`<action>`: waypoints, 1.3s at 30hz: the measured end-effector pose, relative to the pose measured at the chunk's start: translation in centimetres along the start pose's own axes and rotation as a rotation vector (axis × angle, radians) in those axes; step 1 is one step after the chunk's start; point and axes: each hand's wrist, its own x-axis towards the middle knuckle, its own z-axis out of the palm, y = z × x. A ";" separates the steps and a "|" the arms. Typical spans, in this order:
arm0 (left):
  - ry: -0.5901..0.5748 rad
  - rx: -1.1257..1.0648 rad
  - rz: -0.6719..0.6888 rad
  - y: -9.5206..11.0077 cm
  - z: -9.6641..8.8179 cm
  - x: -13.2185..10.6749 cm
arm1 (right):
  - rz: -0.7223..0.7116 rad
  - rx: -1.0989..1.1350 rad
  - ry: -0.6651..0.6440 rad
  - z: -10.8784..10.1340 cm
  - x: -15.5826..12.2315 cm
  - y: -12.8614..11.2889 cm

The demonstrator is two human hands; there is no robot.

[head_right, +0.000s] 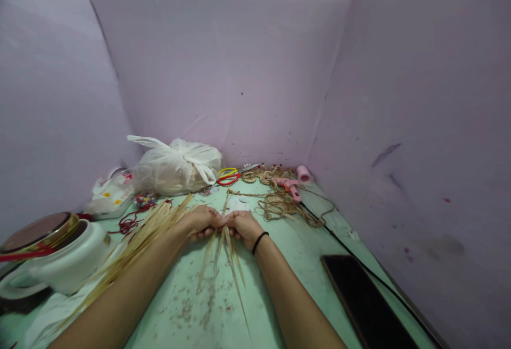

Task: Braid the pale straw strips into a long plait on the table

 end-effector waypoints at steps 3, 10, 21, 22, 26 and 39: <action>-0.132 -0.075 0.000 -0.2 0.1 0.4 | -0.004 -0.007 -0.039 -0.1 0.1 0.1; -0.104 -0.111 -0.044 -0.5 0.0 0.9 | -0.006 -0.008 -0.095 -0.1 -0.3 -0.1; -0.162 -0.158 0.072 -1.1 -0.5 0.8 | -0.007 -0.087 -0.018 -0.3 0.0 0.2; -0.194 -0.173 0.078 -1.1 -0.7 0.8 | -0.012 -0.088 -0.017 -0.3 0.0 0.2; -0.223 -0.179 0.054 -1.2 -1.2 0.9 | -0.036 -0.133 -0.012 -0.3 0.0 0.4; 0.108 -0.074 -0.009 0.3 1.0 -0.4 | -0.027 -0.693 0.228 -0.7 0.0 -1.0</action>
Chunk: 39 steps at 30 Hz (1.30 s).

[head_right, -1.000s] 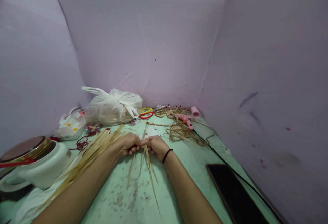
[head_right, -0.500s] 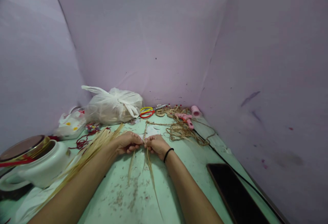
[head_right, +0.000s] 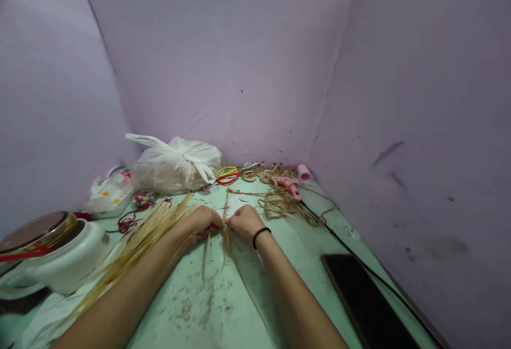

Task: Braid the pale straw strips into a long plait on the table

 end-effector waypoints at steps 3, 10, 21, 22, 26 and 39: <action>0.054 0.004 -0.020 0.2 0.4 -0.2 | -0.016 -0.036 -0.014 0.0 -0.2 -0.4; 0.003 -0.094 -0.090 0.3 -0.3 -0.1 | -0.151 -0.246 0.061 0.0 -2.6 -3.0; -0.174 -0.135 0.122 -1.1 -1.7 0.7 | -0.282 -0.364 0.067 0.3 -3.7 -4.0; -0.184 -0.141 0.131 -1.2 -1.8 0.8 | -0.292 -0.365 0.072 0.3 -3.7 -4.0; -0.192 -0.149 0.128 -1.3 -2.1 0.9 | -0.299 -0.303 -0.026 -0.2 -3.2 -3.6; -0.302 -0.154 0.128 -2.0 -2.3 1.5 | 0.184 0.619 -0.224 1.1 -2.0 -2.7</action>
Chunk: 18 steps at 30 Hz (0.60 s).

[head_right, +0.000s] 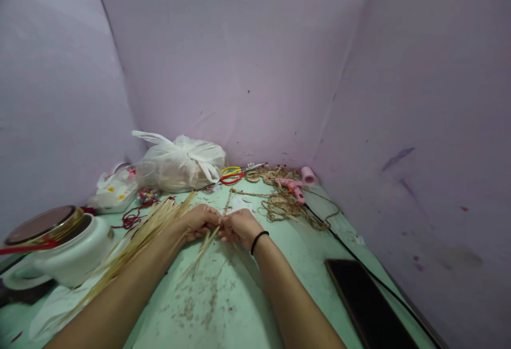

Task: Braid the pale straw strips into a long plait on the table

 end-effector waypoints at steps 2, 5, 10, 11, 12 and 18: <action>0.022 0.054 -0.012 0.0 0.0 -0.1 | -0.027 -0.021 0.041 0.3 0.1 0.4; 0.083 0.183 -0.028 0.5 0.0 -0.4 | -0.077 -0.108 0.150 0.2 0.5 1.0; 0.212 0.499 -0.046 2.0 0.0 -1.2 | -0.092 -0.075 0.165 0.2 0.9 1.7; 0.234 0.554 -0.041 2.3 0.2 -1.4 | -0.097 -0.051 0.160 0.3 1.0 1.8; 0.255 0.618 -0.034 2.5 0.5 -1.6 | -0.101 -0.024 0.154 0.3 1.0 1.9; 0.460 0.976 0.021 3.0 4.6 -3.4 | -0.082 0.122 0.168 0.6 1.6 2.6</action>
